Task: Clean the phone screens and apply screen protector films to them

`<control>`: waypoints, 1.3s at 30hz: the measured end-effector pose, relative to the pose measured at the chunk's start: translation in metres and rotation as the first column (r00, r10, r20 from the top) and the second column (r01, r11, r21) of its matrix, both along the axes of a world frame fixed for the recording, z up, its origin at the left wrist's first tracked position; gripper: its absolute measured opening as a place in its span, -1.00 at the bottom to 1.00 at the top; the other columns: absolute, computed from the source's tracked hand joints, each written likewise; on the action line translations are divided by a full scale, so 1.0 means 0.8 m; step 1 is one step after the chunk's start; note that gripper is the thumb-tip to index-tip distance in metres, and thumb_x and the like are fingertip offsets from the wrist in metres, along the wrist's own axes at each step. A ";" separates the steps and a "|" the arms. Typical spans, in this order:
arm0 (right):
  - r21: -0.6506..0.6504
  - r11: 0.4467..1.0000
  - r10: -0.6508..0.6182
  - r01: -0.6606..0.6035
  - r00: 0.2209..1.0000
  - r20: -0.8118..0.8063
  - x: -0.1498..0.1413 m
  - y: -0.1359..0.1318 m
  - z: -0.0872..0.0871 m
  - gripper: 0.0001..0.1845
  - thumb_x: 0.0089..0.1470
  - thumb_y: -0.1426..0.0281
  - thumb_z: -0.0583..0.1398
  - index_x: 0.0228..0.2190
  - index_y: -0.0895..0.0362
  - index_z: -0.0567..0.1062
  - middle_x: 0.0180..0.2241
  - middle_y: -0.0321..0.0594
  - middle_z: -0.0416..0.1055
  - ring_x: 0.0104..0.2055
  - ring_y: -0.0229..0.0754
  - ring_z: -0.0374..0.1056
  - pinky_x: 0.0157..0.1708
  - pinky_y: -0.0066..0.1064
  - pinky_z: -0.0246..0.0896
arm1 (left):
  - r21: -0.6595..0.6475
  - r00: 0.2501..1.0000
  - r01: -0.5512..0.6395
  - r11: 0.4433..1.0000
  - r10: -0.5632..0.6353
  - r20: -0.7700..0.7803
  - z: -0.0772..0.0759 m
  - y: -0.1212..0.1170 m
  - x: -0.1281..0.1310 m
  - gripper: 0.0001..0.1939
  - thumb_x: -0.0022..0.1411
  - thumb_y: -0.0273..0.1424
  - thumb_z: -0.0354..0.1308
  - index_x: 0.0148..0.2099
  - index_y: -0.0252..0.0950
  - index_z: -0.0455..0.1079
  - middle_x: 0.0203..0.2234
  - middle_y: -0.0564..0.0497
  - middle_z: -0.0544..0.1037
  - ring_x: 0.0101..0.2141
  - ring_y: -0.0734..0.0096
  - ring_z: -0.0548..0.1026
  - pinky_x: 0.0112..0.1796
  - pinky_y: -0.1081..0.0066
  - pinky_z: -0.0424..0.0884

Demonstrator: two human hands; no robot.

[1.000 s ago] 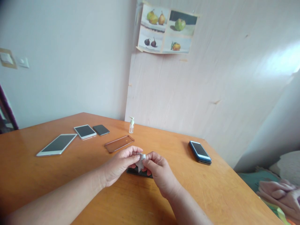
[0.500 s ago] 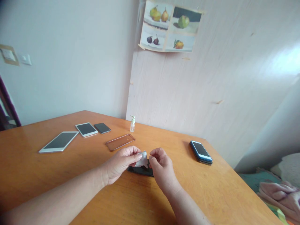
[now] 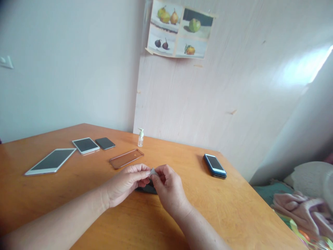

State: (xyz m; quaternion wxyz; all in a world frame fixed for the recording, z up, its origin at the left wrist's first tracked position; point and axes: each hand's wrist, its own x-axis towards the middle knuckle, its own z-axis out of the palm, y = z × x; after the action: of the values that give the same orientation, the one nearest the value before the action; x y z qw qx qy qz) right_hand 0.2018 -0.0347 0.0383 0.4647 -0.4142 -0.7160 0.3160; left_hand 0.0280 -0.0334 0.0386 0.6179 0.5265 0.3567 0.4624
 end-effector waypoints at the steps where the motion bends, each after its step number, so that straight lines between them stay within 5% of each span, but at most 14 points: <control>1: 0.004 0.999 -0.032 0.032 0.999 0.010 0.002 0.002 0.001 -0.79 0.11 0.23 0.19 -0.36 0.13 0.44 -0.49 -0.30 0.41 -0.46 -0.28 0.29 -0.48 -0.48 0.14 | 0.026 0.999 -0.007 1.000 0.008 -0.051 0.002 0.000 -0.002 -0.75 0.19 -0.20 0.18 -0.25 -0.30 0.41 -0.36 0.03 0.48 -0.30 0.42 0.42 -0.28 0.42 0.28; 6: -0.055 0.983 -0.180 0.177 0.981 -0.066 0.020 0.021 0.004 -0.72 0.09 0.15 0.18 -0.42 0.13 0.42 -0.56 -0.33 0.34 -0.52 -0.30 0.18 -0.50 -0.46 0.06 | 0.280 0.880 -0.074 0.957 0.195 -0.432 0.010 0.003 -0.014 -0.65 0.16 -0.15 0.17 -0.09 -0.26 0.41 -0.18 -0.05 0.53 -0.12 0.22 0.45 -0.08 0.27 0.32; 10: -0.166 0.956 -0.268 0.242 0.951 -0.156 0.038 0.037 0.003 -0.73 0.04 0.17 0.20 -0.41 0.14 0.42 -0.59 -0.34 0.32 -0.53 -0.30 0.17 -0.52 -0.44 0.02 | 0.459 0.619 0.077 0.885 0.319 -0.718 0.004 0.007 -0.026 -0.37 -0.03 -0.22 0.28 0.12 -0.21 0.30 0.11 -0.12 0.39 0.12 0.06 0.31 0.10 0.18 0.21; 14: -0.219 0.942 -0.298 0.253 0.933 -0.202 0.047 0.045 0.003 -0.78 -0.01 0.23 0.21 -0.42 0.15 0.43 -0.59 -0.33 0.33 -0.54 -0.30 0.16 -0.54 -0.44 -0.02 | 0.433 0.409 0.239 0.869 0.314 -0.857 -0.002 0.008 -0.033 -0.32 -0.10 -0.30 0.27 0.13 -0.20 0.26 0.05 -0.12 0.41 0.06 0.03 0.35 0.03 0.21 0.28; 21: -0.252 0.932 -0.317 0.260 0.922 -0.221 0.044 0.045 0.006 -0.74 -0.06 0.21 0.21 -0.41 0.16 0.45 -0.61 -0.36 0.30 -0.57 -0.33 0.13 -0.57 -0.48 -0.02 | 0.450 0.433 0.288 0.845 0.304 -0.848 0.007 0.008 -0.034 -0.68 0.00 -0.33 0.18 -0.13 -0.19 0.38 -0.21 -0.03 0.47 -0.12 0.14 0.41 -0.19 0.34 0.31; 31: -0.120 0.917 -0.384 0.380 0.923 -0.014 0.061 0.067 -0.017 -0.69 -0.05 0.18 0.17 -0.40 0.16 0.53 -0.56 -0.30 0.40 -0.51 -0.25 0.25 -0.51 -0.45 0.11 | 0.550 0.445 0.209 0.808 0.423 -0.790 -0.016 0.002 -0.003 -0.39 -0.07 -0.09 0.34 0.01 -0.22 0.35 -0.12 -0.13 0.47 -0.06 0.01 0.38 -0.06 0.20 0.26; 35: -0.034 0.911 -0.397 0.410 0.899 0.184 0.067 0.072 -0.028 -0.73 -0.01 0.22 0.14 -0.45 0.12 0.55 -0.56 -0.28 0.43 -0.47 -0.20 0.31 -0.48 -0.44 0.10 | 0.525 0.381 0.203 0.826 0.427 -0.820 -0.017 -0.001 -0.006 -0.27 -0.17 0.05 0.35 0.01 -0.23 0.36 -0.08 -0.16 0.43 -0.03 -0.05 0.35 -0.03 0.15 0.25; 39: 0.014 0.915 -0.375 0.404 0.835 0.402 0.071 0.076 -0.036 -0.77 0.01 0.28 0.13 -0.49 0.10 0.56 -0.46 -0.22 0.49 -0.37 -0.17 0.35 -0.41 -0.41 0.11 | 0.493 0.322 0.191 0.849 0.420 -0.848 -0.014 -0.002 -0.012 -0.34 -0.17 0.06 0.33 -0.08 -0.23 0.40 -0.12 -0.15 0.41 -0.04 -0.06 0.34 -0.06 0.15 0.26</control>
State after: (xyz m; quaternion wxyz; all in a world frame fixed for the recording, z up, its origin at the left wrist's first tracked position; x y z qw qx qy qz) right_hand 0.2589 0.0263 0.0098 0.3493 -0.6229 -0.6838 0.1498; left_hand 0.0185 -0.0349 0.0277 0.0952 0.8087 0.5478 0.1919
